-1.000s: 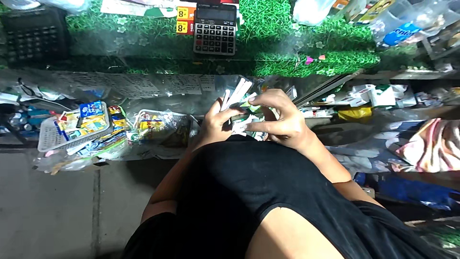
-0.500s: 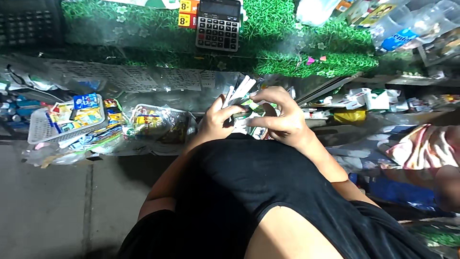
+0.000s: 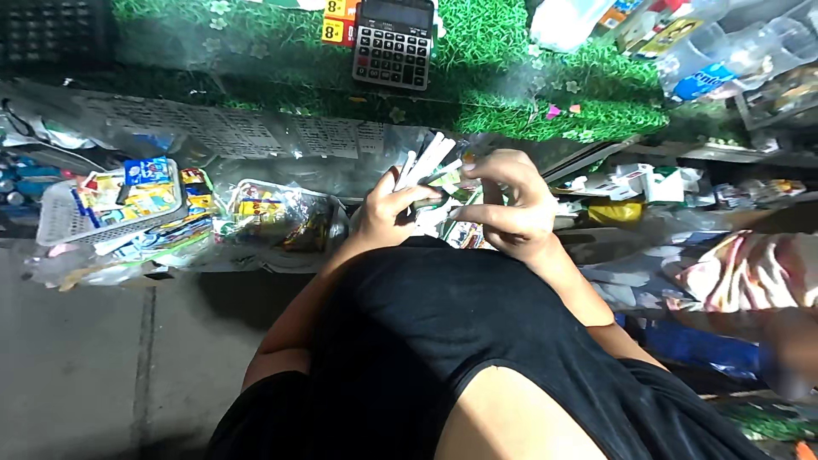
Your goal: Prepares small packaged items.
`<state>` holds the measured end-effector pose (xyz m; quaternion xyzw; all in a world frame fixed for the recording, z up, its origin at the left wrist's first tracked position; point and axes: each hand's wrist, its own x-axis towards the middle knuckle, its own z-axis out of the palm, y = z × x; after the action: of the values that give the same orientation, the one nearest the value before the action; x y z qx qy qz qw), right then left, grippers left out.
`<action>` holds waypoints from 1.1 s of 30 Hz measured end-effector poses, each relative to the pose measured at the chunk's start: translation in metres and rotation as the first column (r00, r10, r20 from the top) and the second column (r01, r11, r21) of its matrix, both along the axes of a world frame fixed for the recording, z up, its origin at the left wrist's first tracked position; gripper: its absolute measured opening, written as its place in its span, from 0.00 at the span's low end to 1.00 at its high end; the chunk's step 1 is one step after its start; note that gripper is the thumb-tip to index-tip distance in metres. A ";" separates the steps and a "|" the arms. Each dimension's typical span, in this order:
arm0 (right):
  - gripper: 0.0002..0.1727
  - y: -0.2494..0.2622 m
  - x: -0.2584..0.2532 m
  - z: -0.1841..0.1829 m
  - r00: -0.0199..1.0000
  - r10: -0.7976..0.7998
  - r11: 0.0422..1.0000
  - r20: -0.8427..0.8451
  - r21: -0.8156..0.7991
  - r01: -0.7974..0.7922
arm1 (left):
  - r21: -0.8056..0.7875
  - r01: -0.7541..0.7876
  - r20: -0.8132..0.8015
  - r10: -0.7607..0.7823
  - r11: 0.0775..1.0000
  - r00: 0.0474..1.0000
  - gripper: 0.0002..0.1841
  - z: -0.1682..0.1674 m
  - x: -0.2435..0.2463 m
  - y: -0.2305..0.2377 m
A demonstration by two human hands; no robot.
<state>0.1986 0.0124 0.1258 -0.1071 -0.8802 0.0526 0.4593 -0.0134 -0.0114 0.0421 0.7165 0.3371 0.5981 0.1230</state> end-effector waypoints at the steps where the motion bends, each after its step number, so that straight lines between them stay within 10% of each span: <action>1: 0.07 0.001 0.001 0.000 1.000 -0.013 1.000 -0.001 0.023 0.013 | 0.000 -0.009 -0.002 0.009 1.000 1.000 0.07 0.000 0.000 0.000; 33: 0.11 0.005 -0.004 0.014 0.980 0.087 0.995 0.178 -0.055 -0.078 | 0.011 -0.026 -0.028 0.027 1.000 0.999 0.06 -0.003 0.002 -0.001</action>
<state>0.1949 0.0174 0.1394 -0.0859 -0.9202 0.0828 0.3727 -0.0110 -0.0126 0.0388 0.7209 0.3451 0.5914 0.1067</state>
